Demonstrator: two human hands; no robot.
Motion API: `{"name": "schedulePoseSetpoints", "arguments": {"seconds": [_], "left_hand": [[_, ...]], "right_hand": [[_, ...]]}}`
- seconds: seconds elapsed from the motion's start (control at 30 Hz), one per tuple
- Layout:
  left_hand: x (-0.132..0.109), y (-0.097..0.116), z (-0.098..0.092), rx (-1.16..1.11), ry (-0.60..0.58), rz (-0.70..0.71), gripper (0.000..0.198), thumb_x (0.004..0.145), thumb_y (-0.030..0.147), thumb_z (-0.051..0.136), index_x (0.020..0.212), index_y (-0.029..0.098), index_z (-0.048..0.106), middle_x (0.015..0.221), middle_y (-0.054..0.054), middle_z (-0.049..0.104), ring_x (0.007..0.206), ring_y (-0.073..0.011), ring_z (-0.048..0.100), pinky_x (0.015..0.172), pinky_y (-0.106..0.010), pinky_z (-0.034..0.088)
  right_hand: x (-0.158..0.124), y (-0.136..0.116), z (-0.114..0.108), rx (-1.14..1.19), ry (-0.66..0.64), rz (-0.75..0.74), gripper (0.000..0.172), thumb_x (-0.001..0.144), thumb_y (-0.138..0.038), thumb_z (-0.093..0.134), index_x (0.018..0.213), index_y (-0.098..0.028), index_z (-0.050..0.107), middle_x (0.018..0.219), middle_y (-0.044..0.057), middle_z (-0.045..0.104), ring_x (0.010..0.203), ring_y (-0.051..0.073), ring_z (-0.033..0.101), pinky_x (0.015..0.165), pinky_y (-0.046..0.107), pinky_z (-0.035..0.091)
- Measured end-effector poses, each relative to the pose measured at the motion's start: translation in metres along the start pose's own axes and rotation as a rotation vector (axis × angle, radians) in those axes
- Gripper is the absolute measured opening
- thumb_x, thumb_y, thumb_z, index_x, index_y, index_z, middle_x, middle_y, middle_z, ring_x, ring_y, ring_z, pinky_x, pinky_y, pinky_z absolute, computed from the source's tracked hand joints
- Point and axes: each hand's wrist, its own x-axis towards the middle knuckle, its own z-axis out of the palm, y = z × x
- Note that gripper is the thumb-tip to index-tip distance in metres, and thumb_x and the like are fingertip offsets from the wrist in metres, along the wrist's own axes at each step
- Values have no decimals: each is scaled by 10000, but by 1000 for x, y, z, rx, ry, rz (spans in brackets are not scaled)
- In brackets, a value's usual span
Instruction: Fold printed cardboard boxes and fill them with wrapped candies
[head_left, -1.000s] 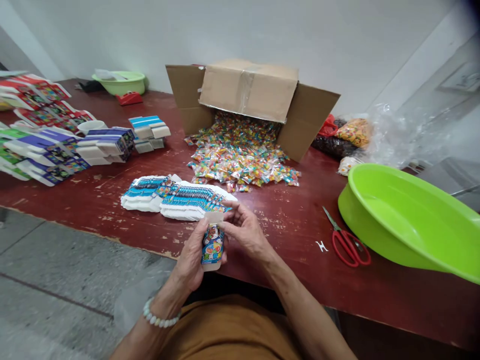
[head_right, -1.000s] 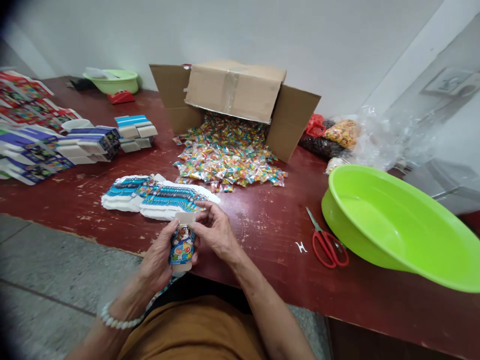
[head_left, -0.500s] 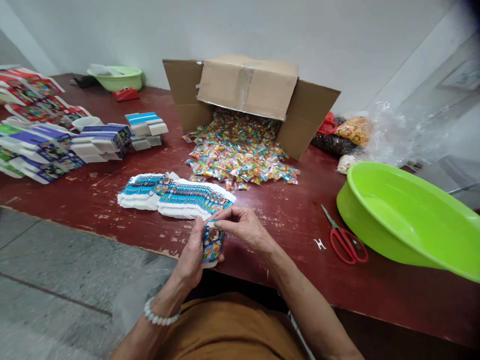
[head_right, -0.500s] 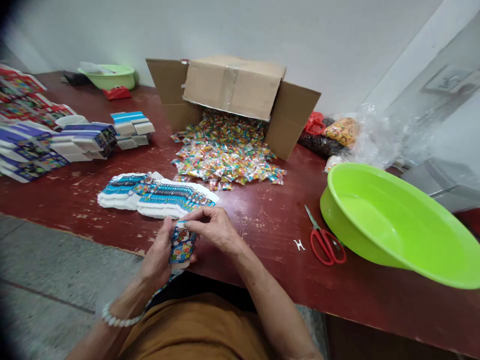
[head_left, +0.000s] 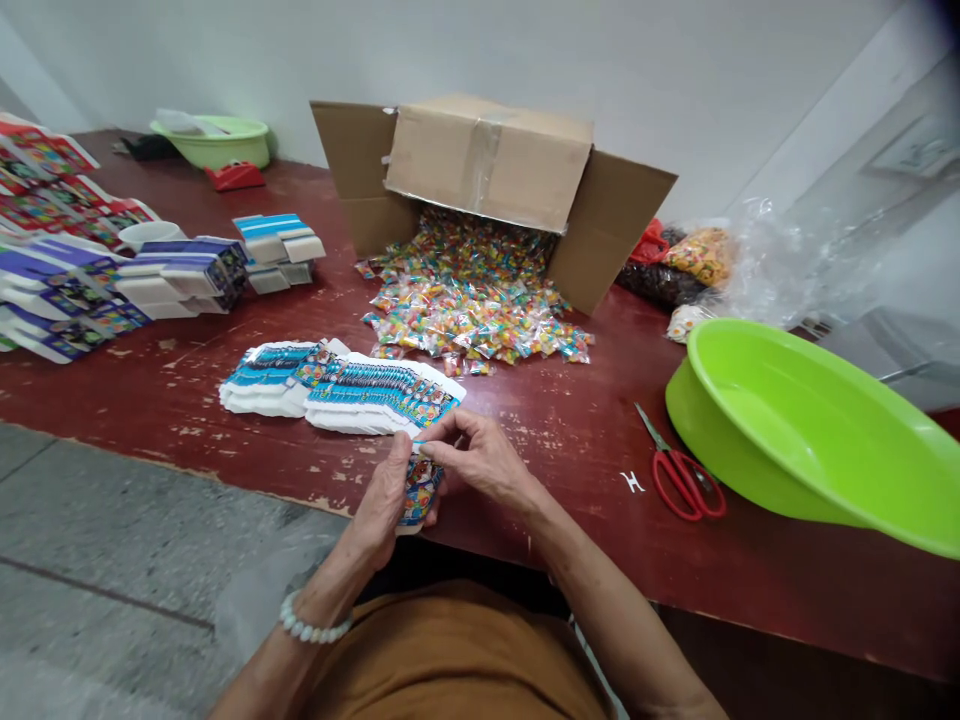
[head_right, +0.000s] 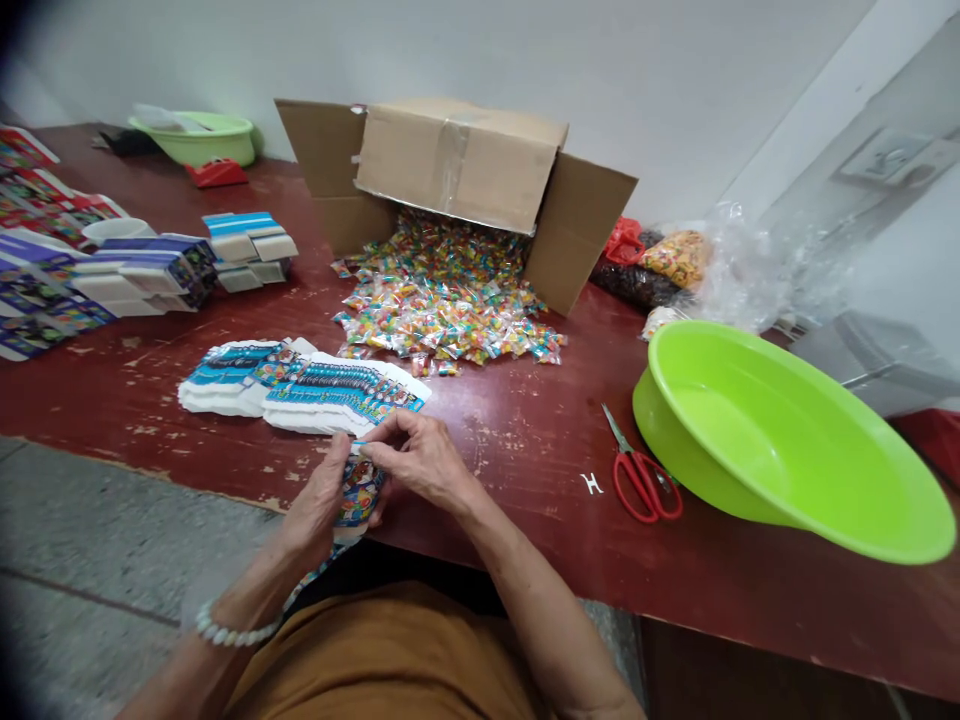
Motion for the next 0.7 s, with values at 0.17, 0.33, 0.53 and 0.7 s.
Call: {"name": "schedulePoseSetpoints", "arguments": {"seconds": [0.17, 0.33, 0.53, 0.7], "left_hand": [[1, -1, -3, -29, -48, -46, 731, 769, 847, 474, 668, 139, 627, 548, -52, 642, 364, -127, 546, 372, -218, 425], [0, 7, 0, -241, -79, -193, 645, 903, 732, 388, 893, 144, 651, 556, -21, 619, 346, -153, 554, 352, -250, 450], [-17, 3, 0, -469, -81, -208, 443, 937, 456, 586, 1343, 303, 498, 714, 7, 679, 500, -186, 657, 522, -346, 573], [-46, -22, -13, -459, -174, -291, 645, 792, 348, 799, 1355, 297, 488, 1070, -95, 731, 942, -285, 731, 821, -387, 566]], "right_hand": [[4, 0, 0, 158, -82, 85, 244, 790, -413, 733, 816, -181, 663, 649, -21, 648, 483, 119, 604, 458, 220, 445], [-8, 6, 4, 228, -156, 78, 349, 852, -523, 673, 891, -179, 709, 794, 3, 660, 543, 89, 570, 523, 219, 460], [-5, 28, -1, -23, -123, -51, 322, 964, -419, 556, 1199, -253, 698, 1220, 40, 667, 943, 155, 651, 776, 258, 527], [59, 35, -49, -835, 169, -38, 347, 994, -187, 455, 1293, -189, 632, 1378, 93, 613, 1274, 230, 512, 1080, 391, 398]]}}
